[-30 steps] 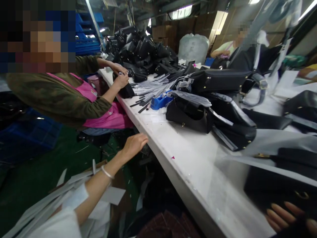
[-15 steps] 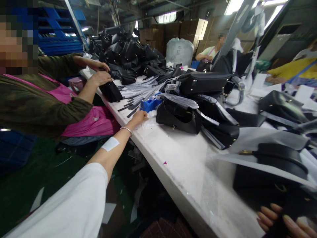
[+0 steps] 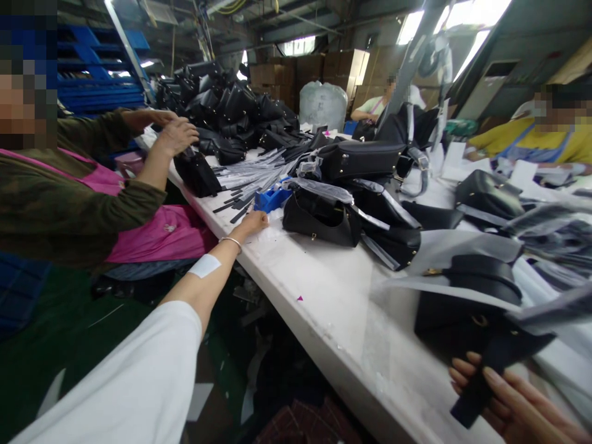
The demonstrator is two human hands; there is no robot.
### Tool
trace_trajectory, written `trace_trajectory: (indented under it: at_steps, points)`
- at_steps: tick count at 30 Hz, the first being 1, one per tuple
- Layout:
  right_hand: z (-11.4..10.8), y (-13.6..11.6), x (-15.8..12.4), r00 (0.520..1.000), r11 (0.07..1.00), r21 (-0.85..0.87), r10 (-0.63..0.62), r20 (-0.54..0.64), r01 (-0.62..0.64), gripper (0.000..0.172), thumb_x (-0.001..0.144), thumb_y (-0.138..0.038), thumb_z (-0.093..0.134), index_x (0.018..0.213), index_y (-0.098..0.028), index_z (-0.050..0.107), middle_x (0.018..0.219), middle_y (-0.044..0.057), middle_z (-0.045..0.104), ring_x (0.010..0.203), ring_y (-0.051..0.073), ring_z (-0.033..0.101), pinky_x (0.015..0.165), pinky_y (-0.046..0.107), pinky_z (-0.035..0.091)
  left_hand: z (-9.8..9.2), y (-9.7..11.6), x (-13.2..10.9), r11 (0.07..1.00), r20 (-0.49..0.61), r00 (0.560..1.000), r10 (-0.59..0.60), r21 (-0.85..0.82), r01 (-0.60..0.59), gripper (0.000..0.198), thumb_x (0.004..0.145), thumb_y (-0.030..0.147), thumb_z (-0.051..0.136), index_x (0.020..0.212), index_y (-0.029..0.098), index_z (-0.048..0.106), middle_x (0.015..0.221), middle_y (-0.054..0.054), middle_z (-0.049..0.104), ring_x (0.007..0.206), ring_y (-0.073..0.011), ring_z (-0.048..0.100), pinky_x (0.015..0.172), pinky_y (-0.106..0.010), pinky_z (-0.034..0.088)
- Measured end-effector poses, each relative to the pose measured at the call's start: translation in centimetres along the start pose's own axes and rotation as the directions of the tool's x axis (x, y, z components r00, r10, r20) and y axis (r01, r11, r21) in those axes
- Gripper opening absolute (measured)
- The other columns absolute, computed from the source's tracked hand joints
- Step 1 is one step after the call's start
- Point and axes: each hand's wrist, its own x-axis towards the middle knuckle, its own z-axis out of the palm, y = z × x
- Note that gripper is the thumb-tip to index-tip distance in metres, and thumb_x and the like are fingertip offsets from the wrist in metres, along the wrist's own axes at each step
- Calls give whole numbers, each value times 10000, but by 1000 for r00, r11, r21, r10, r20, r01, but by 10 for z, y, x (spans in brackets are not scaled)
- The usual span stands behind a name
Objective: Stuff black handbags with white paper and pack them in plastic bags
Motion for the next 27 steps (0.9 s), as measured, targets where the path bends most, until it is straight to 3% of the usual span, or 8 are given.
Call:
trace_trajectory:
  at_steps: [7,21,24,27]
  points:
    - [15,-14,-21,998,999,5,38,-48,-38,603,522,-480,886,1021,-194,703,982,128,773,881,323,750,700,304,658,-6,-1,-4,1000,45,999,0,8,0,363,948,367,609,1244,158,580,1240,-99,607,1062,-227,627,896,-440,555]
    - [27,-25,-27,996,998,-64,-20,-86,14,571,487,-505,865,932,-183,710,974,149,769,870,346,747,675,350,663,-7,0,-7,996,83,996,-31,-79,38,340,945,368,614,1209,154,602,1211,-86,622,1039,-227,635,880,-423,562]
    - [22,-25,-26,997,997,-80,-16,-71,10,573,476,-504,870,923,-177,726,1016,151,763,910,345,739,696,342,658,-12,3,-13,991,38,999,-17,-128,22,330,948,377,608,1187,149,608,1180,-81,631,1005,-214,642,858,-411,566]
    - [15,-25,-23,996,991,-122,-57,-69,48,567,448,-502,885,894,-180,752,1019,133,760,858,300,734,636,279,641,-23,8,-23,984,-81,997,-6,-180,-9,217,917,319,644,1024,131,646,992,-46,669,899,-184,646,799,-346,546]
